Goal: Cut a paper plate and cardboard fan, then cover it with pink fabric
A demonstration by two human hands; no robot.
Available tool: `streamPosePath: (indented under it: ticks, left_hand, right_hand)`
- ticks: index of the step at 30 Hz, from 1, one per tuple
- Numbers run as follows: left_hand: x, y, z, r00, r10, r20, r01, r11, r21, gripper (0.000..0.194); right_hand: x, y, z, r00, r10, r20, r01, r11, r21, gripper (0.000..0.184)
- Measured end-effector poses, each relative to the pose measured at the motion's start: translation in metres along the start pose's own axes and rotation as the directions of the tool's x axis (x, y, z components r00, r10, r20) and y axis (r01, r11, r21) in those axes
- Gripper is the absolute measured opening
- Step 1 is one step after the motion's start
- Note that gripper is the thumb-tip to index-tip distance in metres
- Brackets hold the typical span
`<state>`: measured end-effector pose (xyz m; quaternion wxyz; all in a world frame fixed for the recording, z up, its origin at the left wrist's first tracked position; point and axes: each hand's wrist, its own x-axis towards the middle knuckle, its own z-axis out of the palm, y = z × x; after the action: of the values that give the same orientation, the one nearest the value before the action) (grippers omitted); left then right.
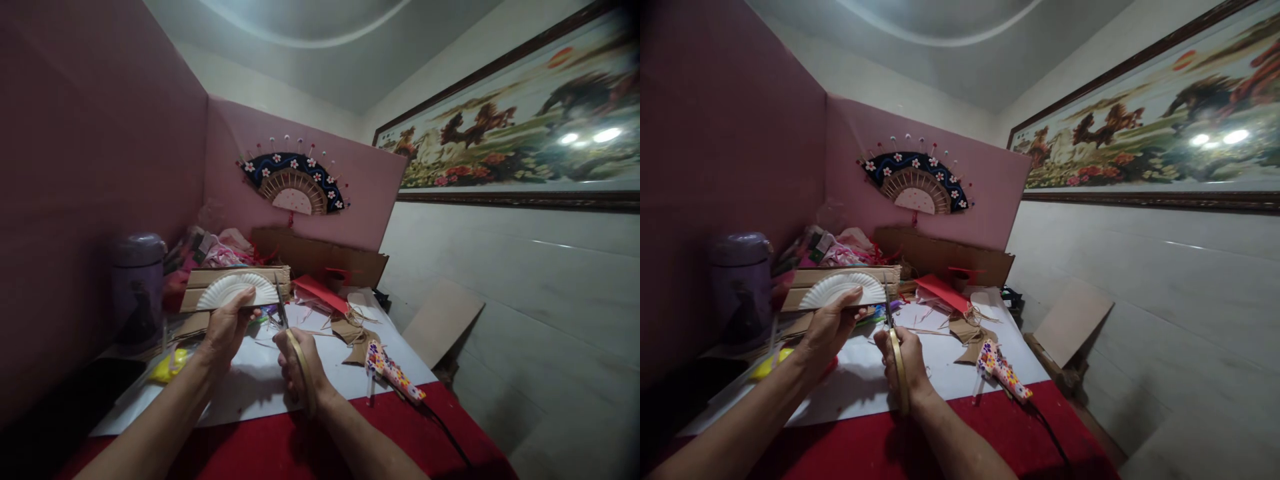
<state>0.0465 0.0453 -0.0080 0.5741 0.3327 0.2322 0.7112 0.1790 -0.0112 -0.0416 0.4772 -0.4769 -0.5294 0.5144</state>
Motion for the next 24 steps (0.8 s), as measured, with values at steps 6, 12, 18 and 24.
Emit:
streamPosePath:
  ticks: [6,12,18,24]
  left_hand:
    - [0.000,0.005,-0.001,0.999,-0.036,0.001,0.036,0.999,0.020,0.018]
    - [-0.001,0.008,-0.001,0.996,-0.091,0.016,0.090,0.995,0.051,0.018]
    - [-0.004,0.003,0.000,0.992,-0.127,0.003,0.127,0.990,0.055,0.018]
    - [-0.004,0.007,0.001,0.991,-0.132,-0.033,0.134,0.988,0.072,0.020]
  right_hand:
    - [0.003,-0.003,-0.001,0.999,-0.041,0.032,0.044,0.993,-0.107,0.062]
    - [0.011,-0.010,-0.007,0.996,-0.036,0.084,0.042,0.997,-0.067,0.065]
    - [0.009,0.003,-0.007,0.999,-0.038,0.033,0.038,0.999,0.015,0.061]
    - [0.002,0.003,-0.002,0.998,-0.062,-0.006,0.062,0.998,-0.002,0.062]
